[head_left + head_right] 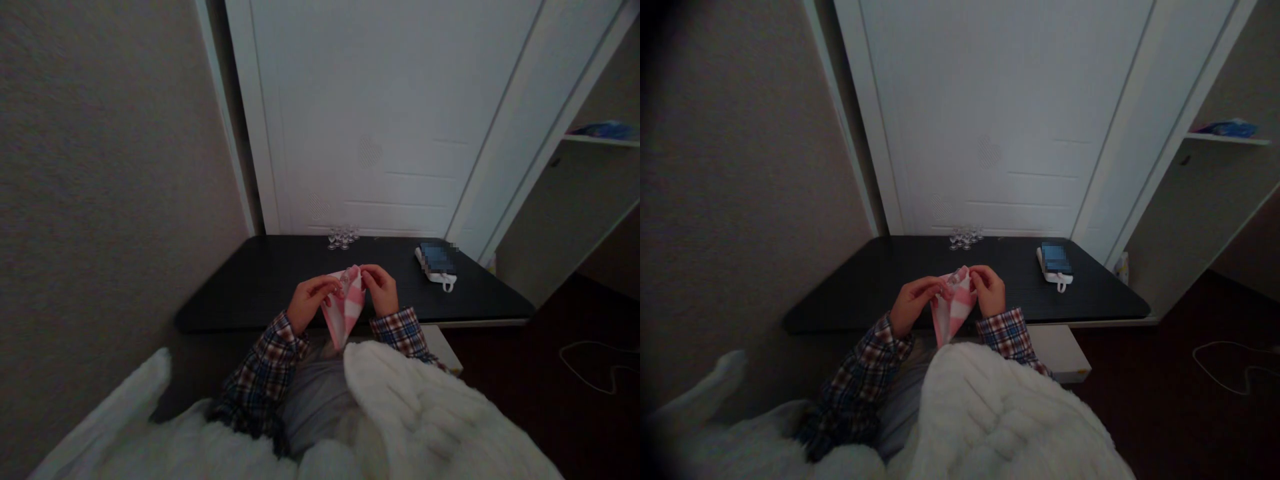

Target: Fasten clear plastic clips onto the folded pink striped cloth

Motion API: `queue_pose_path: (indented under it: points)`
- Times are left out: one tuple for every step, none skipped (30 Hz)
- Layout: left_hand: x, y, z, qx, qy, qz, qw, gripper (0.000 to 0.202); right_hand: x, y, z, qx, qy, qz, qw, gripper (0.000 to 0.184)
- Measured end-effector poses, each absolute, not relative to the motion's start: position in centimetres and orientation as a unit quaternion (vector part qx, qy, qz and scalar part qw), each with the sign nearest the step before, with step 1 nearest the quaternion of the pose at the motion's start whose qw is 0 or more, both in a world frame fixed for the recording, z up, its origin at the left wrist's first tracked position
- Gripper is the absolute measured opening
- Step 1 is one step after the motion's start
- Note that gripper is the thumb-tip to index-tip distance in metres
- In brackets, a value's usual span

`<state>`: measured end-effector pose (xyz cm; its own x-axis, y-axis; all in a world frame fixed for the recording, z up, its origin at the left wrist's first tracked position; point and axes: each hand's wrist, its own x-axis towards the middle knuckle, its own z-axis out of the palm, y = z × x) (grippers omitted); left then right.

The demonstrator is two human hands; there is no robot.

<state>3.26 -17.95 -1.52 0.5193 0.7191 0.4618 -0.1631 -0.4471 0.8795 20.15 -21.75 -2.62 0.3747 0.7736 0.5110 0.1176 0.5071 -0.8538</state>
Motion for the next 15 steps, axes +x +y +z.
queue_pose_path:
  points:
    - [3.27,-17.92,-1.55,0.721,0.192,0.453,0.488,0.016,20.14,-21.71,-2.61,-0.442,-0.516,0.228,0.698,0.015]
    - [3.27,-17.89,-1.58,0.721,0.191,0.454,0.488,0.016,20.12,-21.67,-2.61,-0.446,-0.523,0.222,0.692,0.015]
    - [3.27,-17.87,-1.61,0.720,0.188,0.455,0.489,0.015,20.10,-21.64,-2.62,-0.449,-0.529,0.214,0.687,0.015]
    - [3.27,-17.86,-1.63,0.719,0.183,0.455,0.493,0.015,20.09,-21.62,-2.63,-0.453,-0.535,0.203,0.684,0.015]
    - [3.27,-17.87,-1.64,0.717,0.178,0.455,0.497,0.015,20.07,-21.62,-2.63,-0.457,-0.540,0.191,0.680,0.015]
    - [3.26,-17.89,-1.63,0.715,0.172,0.456,0.501,0.014,20.07,-21.64,-2.63,-0.461,-0.545,0.178,0.677,0.015]
    - [3.24,-17.93,-1.61,0.712,0.166,0.458,0.506,0.014,20.07,-21.68,-2.61,-0.464,-0.551,0.169,0.673,0.015]
    - [3.21,-17.97,-1.58,0.710,0.161,0.459,0.509,0.014,20.08,-21.75,-2.58,-0.465,-0.558,0.165,0.667,0.015]
    - [3.17,-18.03,-1.54,0.708,0.156,0.461,0.512,0.014,20.09,-21.83,-2.53,-0.464,-0.566,0.165,0.661,0.016]
    - [3.12,-18.08,-1.50,0.706,0.152,0.463,0.514,0.014,20.11,-21.92,-2.47,-0.461,-0.575,0.171,0.654,0.016]
    - [3.05,-18.12,-1.47,0.704,0.149,0.466,0.516,0.015,20.12,-22.01,-2.41,-0.454,-0.585,0.180,0.647,0.017]
    - [2.99,-18.16,-1.44,0.700,0.147,0.469,0.518,0.015,20.12,-22.09,-2.36,-0.447,-0.594,0.190,0.641,0.017]
    - [2.94,-18.19,-1.41,0.696,0.147,0.472,0.520,0.016,20.11,-22.15,-2.33,-0.440,-0.601,0.198,0.637,0.017]
    - [2.91,-18.21,-1.39,0.692,0.147,0.475,0.523,0.017,20.09,-22.20,-2.33,-0.435,-0.604,0.204,0.636,0.017]
    - [2.91,-18.22,-1.38,0.689,0.148,0.476,0.526,0.018,20.06,-22.21,-2.34,-0.432,-0.604,0.206,0.637,0.017]
